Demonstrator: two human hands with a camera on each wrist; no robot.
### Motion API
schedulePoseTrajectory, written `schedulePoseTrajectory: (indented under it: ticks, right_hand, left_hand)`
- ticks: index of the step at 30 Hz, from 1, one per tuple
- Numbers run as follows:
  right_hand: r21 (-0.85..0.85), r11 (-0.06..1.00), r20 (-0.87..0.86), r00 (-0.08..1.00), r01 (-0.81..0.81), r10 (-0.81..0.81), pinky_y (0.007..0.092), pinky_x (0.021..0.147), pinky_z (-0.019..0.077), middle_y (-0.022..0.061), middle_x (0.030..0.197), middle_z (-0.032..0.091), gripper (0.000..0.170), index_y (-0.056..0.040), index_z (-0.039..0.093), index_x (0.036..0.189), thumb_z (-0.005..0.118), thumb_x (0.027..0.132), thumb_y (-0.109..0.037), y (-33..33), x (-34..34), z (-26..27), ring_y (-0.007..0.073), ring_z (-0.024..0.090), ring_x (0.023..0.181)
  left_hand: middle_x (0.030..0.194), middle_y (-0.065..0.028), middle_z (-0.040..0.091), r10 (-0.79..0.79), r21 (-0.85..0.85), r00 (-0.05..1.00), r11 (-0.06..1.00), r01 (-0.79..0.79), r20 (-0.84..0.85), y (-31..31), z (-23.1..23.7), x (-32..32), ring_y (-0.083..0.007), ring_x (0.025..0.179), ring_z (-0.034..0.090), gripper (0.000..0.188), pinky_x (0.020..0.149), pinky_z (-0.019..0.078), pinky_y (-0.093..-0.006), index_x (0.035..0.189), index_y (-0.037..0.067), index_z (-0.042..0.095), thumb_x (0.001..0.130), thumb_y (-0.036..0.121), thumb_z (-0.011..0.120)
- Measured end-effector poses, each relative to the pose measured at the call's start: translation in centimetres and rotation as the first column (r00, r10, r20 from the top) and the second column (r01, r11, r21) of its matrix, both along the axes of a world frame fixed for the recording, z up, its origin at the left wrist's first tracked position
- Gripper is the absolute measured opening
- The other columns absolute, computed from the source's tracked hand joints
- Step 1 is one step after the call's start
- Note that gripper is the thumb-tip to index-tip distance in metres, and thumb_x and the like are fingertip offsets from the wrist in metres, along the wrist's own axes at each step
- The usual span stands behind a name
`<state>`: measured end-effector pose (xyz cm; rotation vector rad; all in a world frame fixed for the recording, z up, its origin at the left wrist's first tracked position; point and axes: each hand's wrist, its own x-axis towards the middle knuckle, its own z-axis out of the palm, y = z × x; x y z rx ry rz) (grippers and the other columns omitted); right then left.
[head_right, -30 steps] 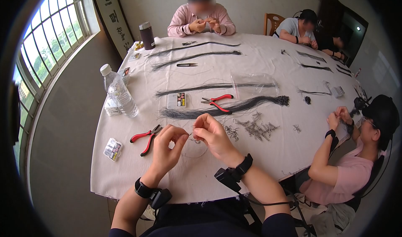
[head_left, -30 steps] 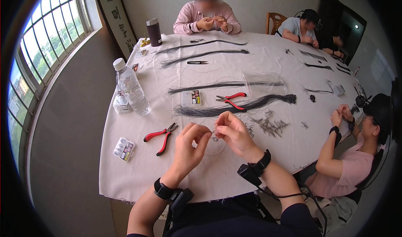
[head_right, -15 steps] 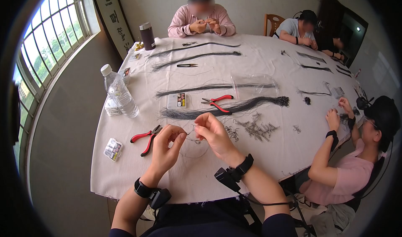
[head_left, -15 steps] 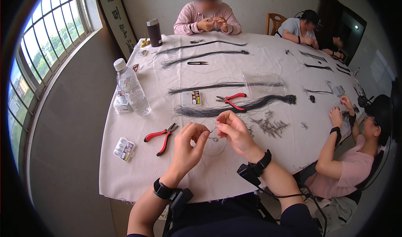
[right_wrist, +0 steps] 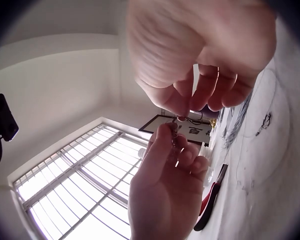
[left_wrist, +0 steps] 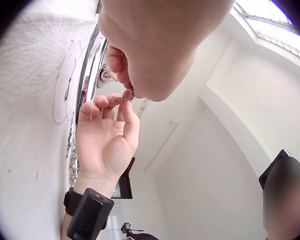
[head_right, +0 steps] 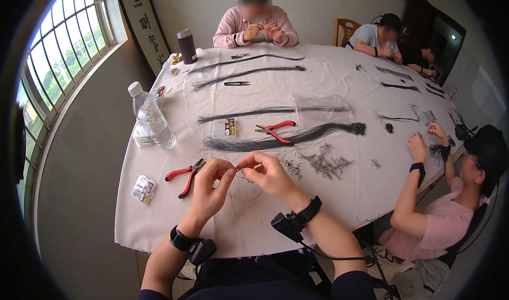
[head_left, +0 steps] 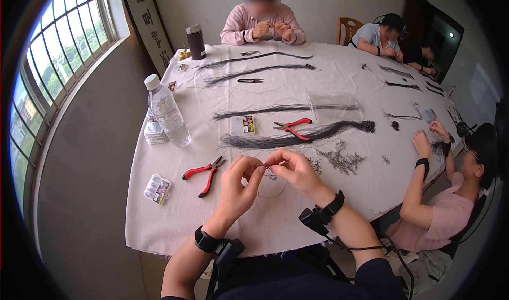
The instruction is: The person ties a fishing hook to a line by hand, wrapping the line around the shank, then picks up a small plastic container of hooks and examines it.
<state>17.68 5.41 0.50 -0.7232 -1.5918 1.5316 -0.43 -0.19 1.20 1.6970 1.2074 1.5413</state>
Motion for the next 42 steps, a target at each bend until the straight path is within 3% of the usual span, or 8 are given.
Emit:
schedulePoseTrajectory:
  ticks: [3,5,14,17,33,36,38,42]
  right_hand:
    - [0.06,0.998,0.054,0.999,-0.002,-0.002,0.0237,0.077,0.045,-0.0005,0.099,0.067,0.017,-0.004,0.069,0.104,0.067,0.09,-0.014,0.09,0.13,0.06,0.0077,0.059,0.09]
    - [0.117,0.993,0.13,0.991,0.01,-0.025,0.0266,0.077,0.0447,-0.0002,0.098,0.067,0.016,-0.0055,0.07,0.101,0.069,0.088,-0.016,0.24,0.15,-0.03,0.0093,0.059,0.093]
    - [0.455,0.865,0.224,0.914,0.209,-0.339,0.028,0.074,0.0412,-0.0006,0.092,0.058,0.011,-0.0102,0.073,0.096,0.073,0.085,-0.013,-0.35,-0.25,0.5,0.0146,0.051,0.093]
    - [0.512,0.832,0.211,0.909,0.211,-0.36,0.0258,0.072,0.0377,-0.0016,0.091,0.057,0.009,-0.0103,0.074,0.093,0.073,0.084,-0.01,-0.43,-0.24,0.81,0.012,0.049,0.09]
    - [0.63,0.756,0.209,0.9,0.176,-0.383,0.0274,0.071,0.0396,0.0009,0.092,0.056,0.01,-0.0102,0.073,0.093,0.072,0.083,-0.008,-0.21,-0.1,0.43,0.0147,0.05,0.091]
    - [0.615,0.763,0.203,0.896,0.197,-0.395,0.0317,0.076,0.0424,0.0034,0.092,0.056,0.006,-0.0087,0.071,0.09,0.07,0.084,-0.01,-0.41,-0.25,0.7,0.0196,0.051,0.093]
    - [0.57,0.787,0.172,0.902,0.238,-0.397,0.0316,0.076,0.0426,0.0034,0.091,0.055,0.006,-0.0075,0.07,0.09,0.069,0.084,-0.009,-0.49,-0.42,0.78,0.0195,0.051,0.091]
    - [0.56,0.785,0.159,0.896,0.265,-0.415,0.0309,0.074,0.0423,0.0031,0.09,0.055,0.006,-0.0071,0.069,0.09,0.069,0.084,-0.009,-0.55,-0.38,0.85,0.019,0.051,0.089]
  left_hand:
    - [0.089,-0.0044,0.063,-0.035,-0.074,0.999,0.997,0.032,-0.037,-0.14,0.12,-0.17,-0.0085,0.076,0.058,0.009,0.07,0.0465,-0.0233,0.096,-0.003,0.064,0.095,0.006,0.065]
    - [0.08,-0.0064,0.061,-0.002,0.003,1.0,1.0,0.002,0.0,0.06,-0.01,0.08,-0.0123,0.066,0.056,0.006,0.059,0.0446,-0.026,0.092,-0.001,0.066,0.092,0.005,0.067]
    - [0.081,-0.0068,0.062,-0.004,-0.017,1.0,1.0,0.004,-0.008,0.1,-0.16,0.26,-0.0116,0.064,0.056,0.005,0.058,0.0446,-0.0251,0.092,-0.001,0.066,0.092,0.004,0.066]
    - [0.082,-0.0072,0.064,-0.033,-0.028,0.999,0.999,0.032,-0.016,0.16,-0.36,0.18,-0.0117,0.065,0.058,0.004,0.058,0.045,-0.0253,0.095,-0.001,0.065,0.093,0.003,0.065]
    - [0.091,-0.0099,0.065,-0.157,-0.106,0.987,0.983,0.152,-0.037,0.08,-0.46,0.01,-0.015,0.071,0.059,0.008,0.063,0.0469,-0.0273,0.102,0.0,0.065,0.096,0.004,0.061]
    - [0.084,-0.0017,0.06,-0.177,-0.078,0.982,0.982,0.173,-0.06,0.22,-0.59,-0.1,-0.0071,0.071,0.052,0.009,0.063,0.0448,-0.023,0.105,0.0,0.062,0.1,0.006,0.059]
    - [0.087,-0.0082,0.065,-0.147,-0.084,0.989,0.986,0.145,-0.019,0.14,-0.41,-0.01,-0.0132,0.069,0.057,0.006,0.062,0.0464,-0.0267,0.1,-0.001,0.063,0.095,0.002,0.062]
    - [0.086,-0.0078,0.064,-0.14,-0.057,0.99,0.989,0.14,-0.008,0.21,-0.48,0.18,-0.0122,0.067,0.056,0.005,0.061,0.0461,-0.0262,0.099,-0.001,0.063,0.094,0.001,0.063]
